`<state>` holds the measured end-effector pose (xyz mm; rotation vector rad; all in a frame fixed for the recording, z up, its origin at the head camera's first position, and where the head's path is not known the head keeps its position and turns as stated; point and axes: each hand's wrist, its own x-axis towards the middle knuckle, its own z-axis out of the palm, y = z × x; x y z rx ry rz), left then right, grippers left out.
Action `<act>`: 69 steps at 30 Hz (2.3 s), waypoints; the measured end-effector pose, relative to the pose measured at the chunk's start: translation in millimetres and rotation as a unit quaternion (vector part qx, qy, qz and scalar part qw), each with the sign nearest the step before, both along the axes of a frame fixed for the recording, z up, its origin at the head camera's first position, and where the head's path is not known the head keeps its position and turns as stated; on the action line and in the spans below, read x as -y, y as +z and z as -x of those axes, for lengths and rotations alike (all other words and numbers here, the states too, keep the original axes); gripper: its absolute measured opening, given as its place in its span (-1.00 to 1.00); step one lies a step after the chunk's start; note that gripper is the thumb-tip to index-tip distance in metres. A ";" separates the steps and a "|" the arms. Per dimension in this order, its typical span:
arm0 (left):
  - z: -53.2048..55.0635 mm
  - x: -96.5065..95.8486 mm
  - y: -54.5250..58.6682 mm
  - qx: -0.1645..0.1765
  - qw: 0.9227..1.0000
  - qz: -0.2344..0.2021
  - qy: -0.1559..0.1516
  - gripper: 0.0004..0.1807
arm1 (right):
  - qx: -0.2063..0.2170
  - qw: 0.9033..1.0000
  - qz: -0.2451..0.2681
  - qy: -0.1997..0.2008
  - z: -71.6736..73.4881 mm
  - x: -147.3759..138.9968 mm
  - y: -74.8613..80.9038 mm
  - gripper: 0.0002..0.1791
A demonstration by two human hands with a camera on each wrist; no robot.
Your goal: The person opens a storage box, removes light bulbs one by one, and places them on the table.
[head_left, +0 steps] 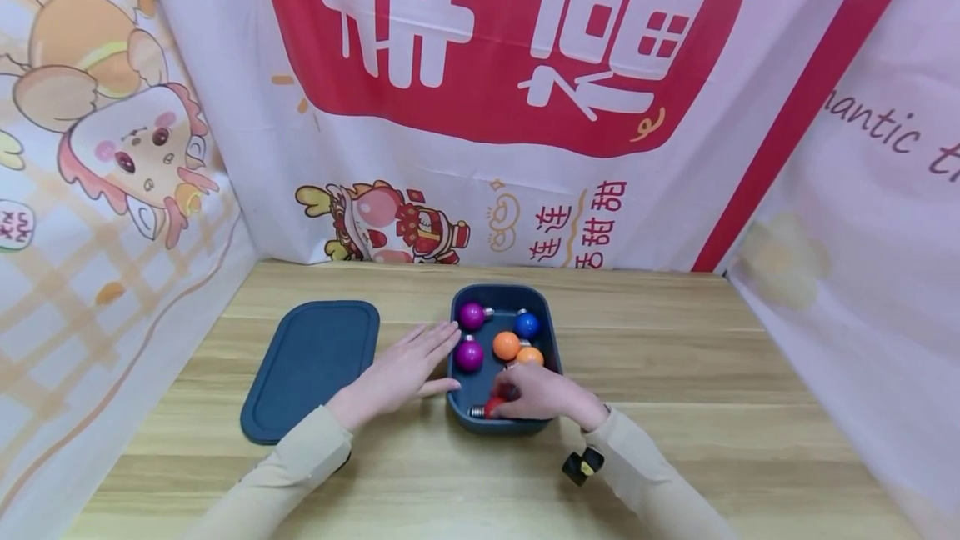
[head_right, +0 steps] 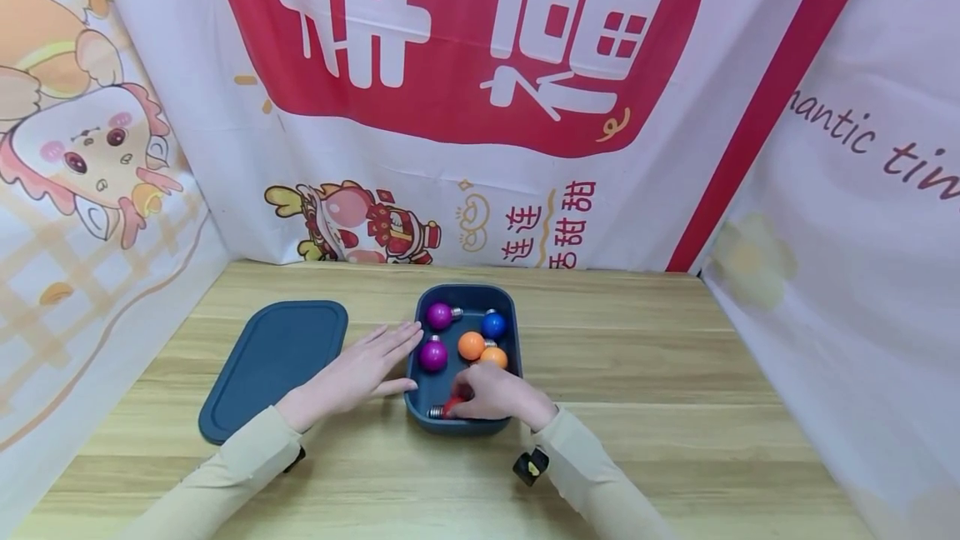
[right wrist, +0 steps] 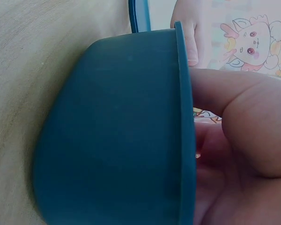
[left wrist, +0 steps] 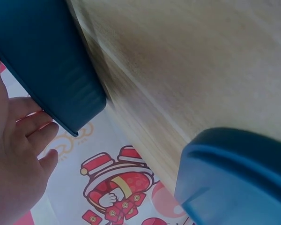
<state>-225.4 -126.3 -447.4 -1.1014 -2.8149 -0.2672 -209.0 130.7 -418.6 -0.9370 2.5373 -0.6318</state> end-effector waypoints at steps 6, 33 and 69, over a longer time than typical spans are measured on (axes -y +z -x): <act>0.2 0.3 -1.9 -0.007 1.000 0.000 0.000 -0.15 | -0.004 1.000 0.013 -0.001 -0.2 -2.2 -2.5 -0.77; 1.3 0.3 -4.6 -0.006 1.000 -0.006 -0.005 -0.16 | -0.055 0.983 0.123 -0.127 6.4 -42.6 16.8 -0.71; 0.9 -0.9 -1.7 -0.001 1.000 -0.006 -0.002 -0.15 | -0.099 0.937 0.149 -0.300 44.2 -133.9 17.3 -0.58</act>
